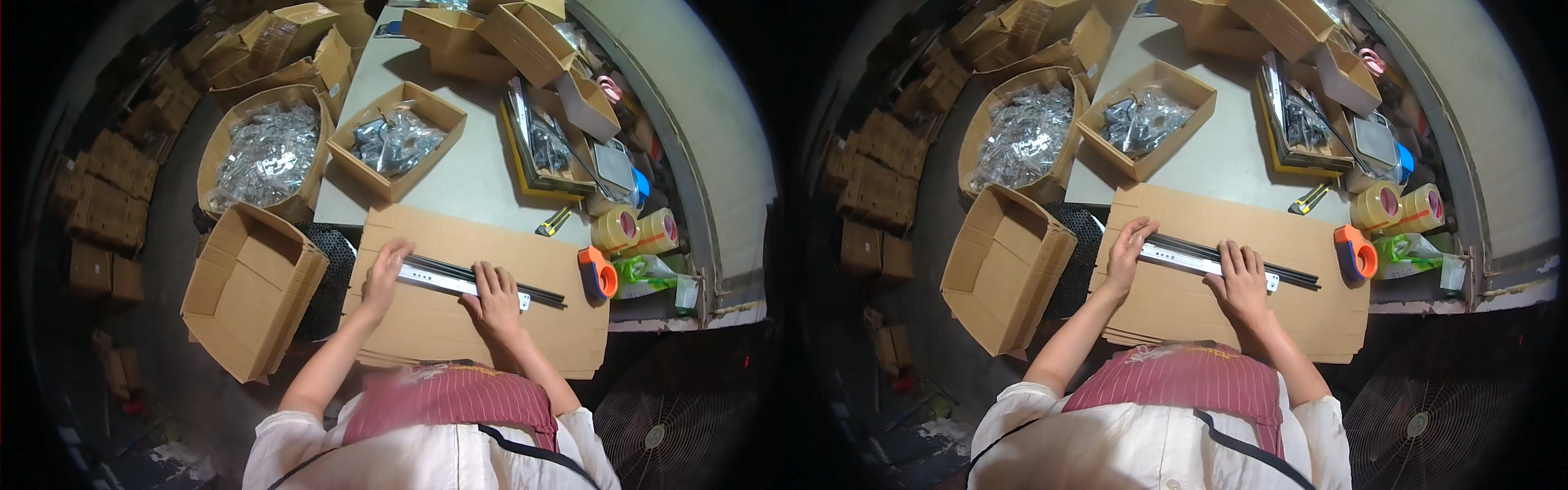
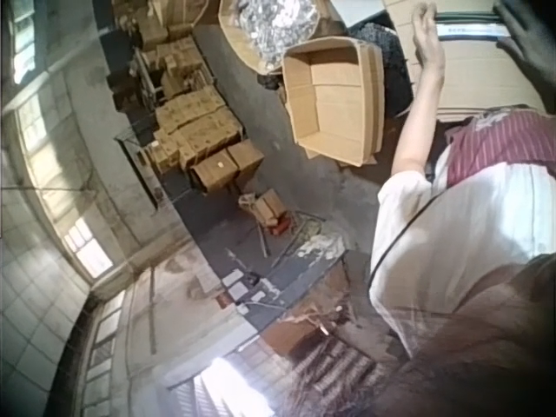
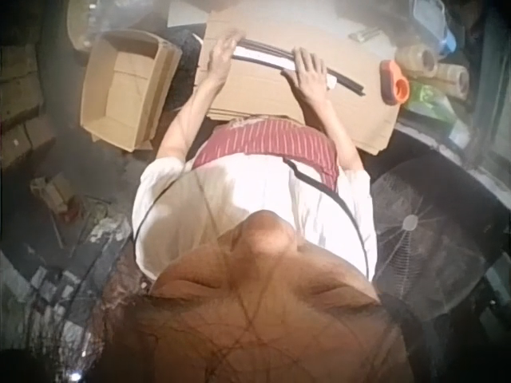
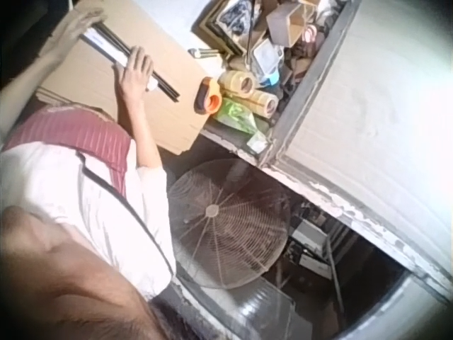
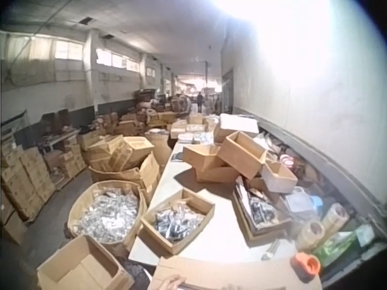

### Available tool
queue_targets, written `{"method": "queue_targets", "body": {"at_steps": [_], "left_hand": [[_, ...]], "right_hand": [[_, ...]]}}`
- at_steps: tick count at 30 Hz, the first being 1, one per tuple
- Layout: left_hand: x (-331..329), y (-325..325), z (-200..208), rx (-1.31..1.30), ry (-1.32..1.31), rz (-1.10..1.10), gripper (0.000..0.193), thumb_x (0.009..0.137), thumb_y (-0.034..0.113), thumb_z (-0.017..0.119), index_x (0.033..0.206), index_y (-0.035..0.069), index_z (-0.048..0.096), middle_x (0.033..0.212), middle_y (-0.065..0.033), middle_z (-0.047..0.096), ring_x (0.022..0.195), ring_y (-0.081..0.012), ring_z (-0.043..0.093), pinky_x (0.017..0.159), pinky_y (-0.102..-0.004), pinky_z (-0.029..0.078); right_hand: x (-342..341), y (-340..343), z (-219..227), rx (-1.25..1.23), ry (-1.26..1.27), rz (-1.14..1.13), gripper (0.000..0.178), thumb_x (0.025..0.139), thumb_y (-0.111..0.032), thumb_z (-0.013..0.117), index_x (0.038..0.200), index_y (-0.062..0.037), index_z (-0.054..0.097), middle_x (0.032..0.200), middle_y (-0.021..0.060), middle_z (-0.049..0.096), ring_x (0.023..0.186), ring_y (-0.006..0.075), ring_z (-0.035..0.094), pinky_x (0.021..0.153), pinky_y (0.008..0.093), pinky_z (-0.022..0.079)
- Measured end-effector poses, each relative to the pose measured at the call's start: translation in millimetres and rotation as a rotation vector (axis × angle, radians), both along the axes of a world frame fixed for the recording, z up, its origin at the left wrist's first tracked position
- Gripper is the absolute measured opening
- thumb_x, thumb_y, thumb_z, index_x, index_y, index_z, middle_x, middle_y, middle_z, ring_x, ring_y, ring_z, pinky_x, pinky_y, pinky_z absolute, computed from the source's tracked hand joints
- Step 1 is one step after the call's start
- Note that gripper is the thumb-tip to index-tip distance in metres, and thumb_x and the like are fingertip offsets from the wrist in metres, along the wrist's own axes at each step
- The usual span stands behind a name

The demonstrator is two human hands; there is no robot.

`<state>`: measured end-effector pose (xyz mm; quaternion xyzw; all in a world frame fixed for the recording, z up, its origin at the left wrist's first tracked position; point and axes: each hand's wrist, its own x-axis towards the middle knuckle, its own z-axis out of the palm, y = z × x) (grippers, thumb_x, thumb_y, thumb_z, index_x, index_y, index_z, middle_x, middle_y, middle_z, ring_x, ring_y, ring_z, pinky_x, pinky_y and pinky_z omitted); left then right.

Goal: The person tapes a cardboard box, folds it into shape, and then gathers metal rails and bags of hardware into the box.

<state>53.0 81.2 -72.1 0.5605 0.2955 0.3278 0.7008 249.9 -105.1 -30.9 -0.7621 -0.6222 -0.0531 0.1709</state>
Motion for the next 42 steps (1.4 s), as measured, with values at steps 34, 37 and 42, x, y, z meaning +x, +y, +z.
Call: {"method": "queue_targets", "body": {"at_steps": [34, 37, 42], "left_hand": [[0.1, -1.8, -2.7, 0.796, 0.512, 0.108, 0.036, 0.103, 0.013, 0.045, 0.132, -0.005, 0.054, 0.149, -0.0289, 0.046, 0.145, -0.0453, 0.034, 0.121, -0.0509, 0.028], [-0.7, 36.9, 8.3, 0.767, 0.475, 0.264, 0.039, 0.103, 0.016, 0.048, 0.135, -0.005, 0.051, 0.147, -0.0275, 0.048, 0.142, -0.0447, 0.038, 0.119, -0.0507, 0.03], [11.8, 115.9, 31.9, 0.629, 0.436, 0.494, 0.052, 0.102, 0.024, 0.056, 0.143, -0.004, 0.042, 0.147, -0.0271, 0.046, 0.138, -0.0449, 0.041, 0.117, -0.0501, 0.032]], "right_hand": [[74.1, -73.3, -44.6, 0.103, 0.213, -0.343, 0.061, 0.092, -0.044, 0.07, 0.138, -0.0065, 0.059, 0.154, 0.0271, 0.038, 0.145, 0.0515, 0.028, 0.118, 0.0629, 0.022], [77.7, -71.9, -45.0, 0.27, 0.365, -0.383, 0.054, 0.097, -0.036, 0.065, 0.139, -0.0031, 0.058, 0.153, 0.0247, 0.043, 0.145, 0.0429, 0.035, 0.119, 0.0568, 0.024], [81.9, -72.5, -48.3, 0.784, 0.939, -0.595, 0.044, 0.106, -0.025, 0.052, 0.138, 0.0054, 0.056, 0.15, 0.0168, 0.048, 0.14, 0.0291, 0.045, 0.118, 0.0406, 0.032]]}}
